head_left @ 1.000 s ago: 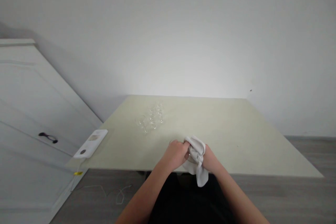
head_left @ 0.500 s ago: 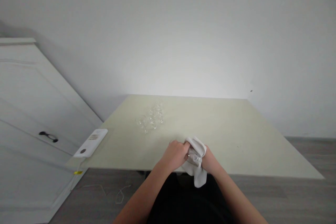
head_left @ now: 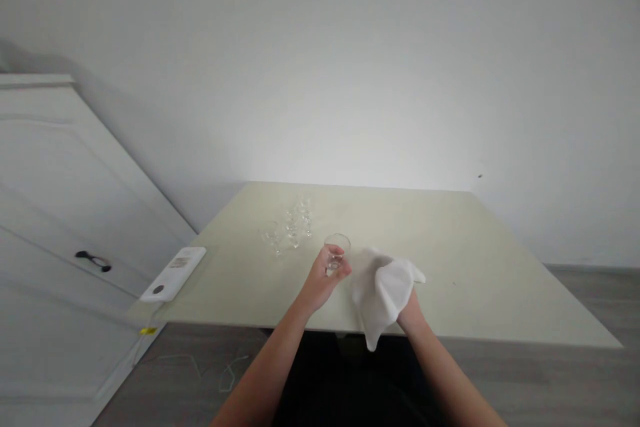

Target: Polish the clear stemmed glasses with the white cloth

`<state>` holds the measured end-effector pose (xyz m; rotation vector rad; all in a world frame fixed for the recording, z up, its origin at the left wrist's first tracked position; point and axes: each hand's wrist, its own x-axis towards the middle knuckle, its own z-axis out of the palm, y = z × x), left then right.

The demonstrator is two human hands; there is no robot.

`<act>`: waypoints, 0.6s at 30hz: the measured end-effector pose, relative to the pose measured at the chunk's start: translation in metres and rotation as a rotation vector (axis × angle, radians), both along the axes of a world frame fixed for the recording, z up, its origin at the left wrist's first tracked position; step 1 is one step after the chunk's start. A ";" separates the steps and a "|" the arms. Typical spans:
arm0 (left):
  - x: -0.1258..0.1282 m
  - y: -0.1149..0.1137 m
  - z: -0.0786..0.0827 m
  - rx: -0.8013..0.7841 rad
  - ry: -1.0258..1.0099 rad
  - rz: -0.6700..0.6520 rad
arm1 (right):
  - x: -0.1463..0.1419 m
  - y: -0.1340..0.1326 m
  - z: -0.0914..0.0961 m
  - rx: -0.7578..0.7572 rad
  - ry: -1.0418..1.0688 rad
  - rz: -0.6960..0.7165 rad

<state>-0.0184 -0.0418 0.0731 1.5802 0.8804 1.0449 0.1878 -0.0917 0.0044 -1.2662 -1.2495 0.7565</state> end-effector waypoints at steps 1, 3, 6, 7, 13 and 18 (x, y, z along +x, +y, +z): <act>0.004 -0.002 -0.001 0.018 -0.049 0.015 | -0.007 -0.001 0.006 0.010 -0.032 0.026; 0.014 -0.010 -0.004 0.075 -0.128 0.000 | -0.025 -0.006 0.021 0.055 -0.117 0.135; 0.029 -0.022 -0.008 0.105 -0.190 -0.057 | -0.045 -0.013 0.036 0.091 -0.172 0.259; 0.032 -0.024 -0.008 0.087 -0.195 -0.039 | -0.048 -0.014 0.038 0.076 -0.151 0.269; 0.026 -0.023 -0.002 -0.106 -0.404 -0.017 | -0.041 -0.021 0.050 -0.090 0.032 0.404; 0.017 -0.017 0.006 -0.197 -0.438 -0.278 | -0.040 -0.021 0.057 -0.140 0.137 0.400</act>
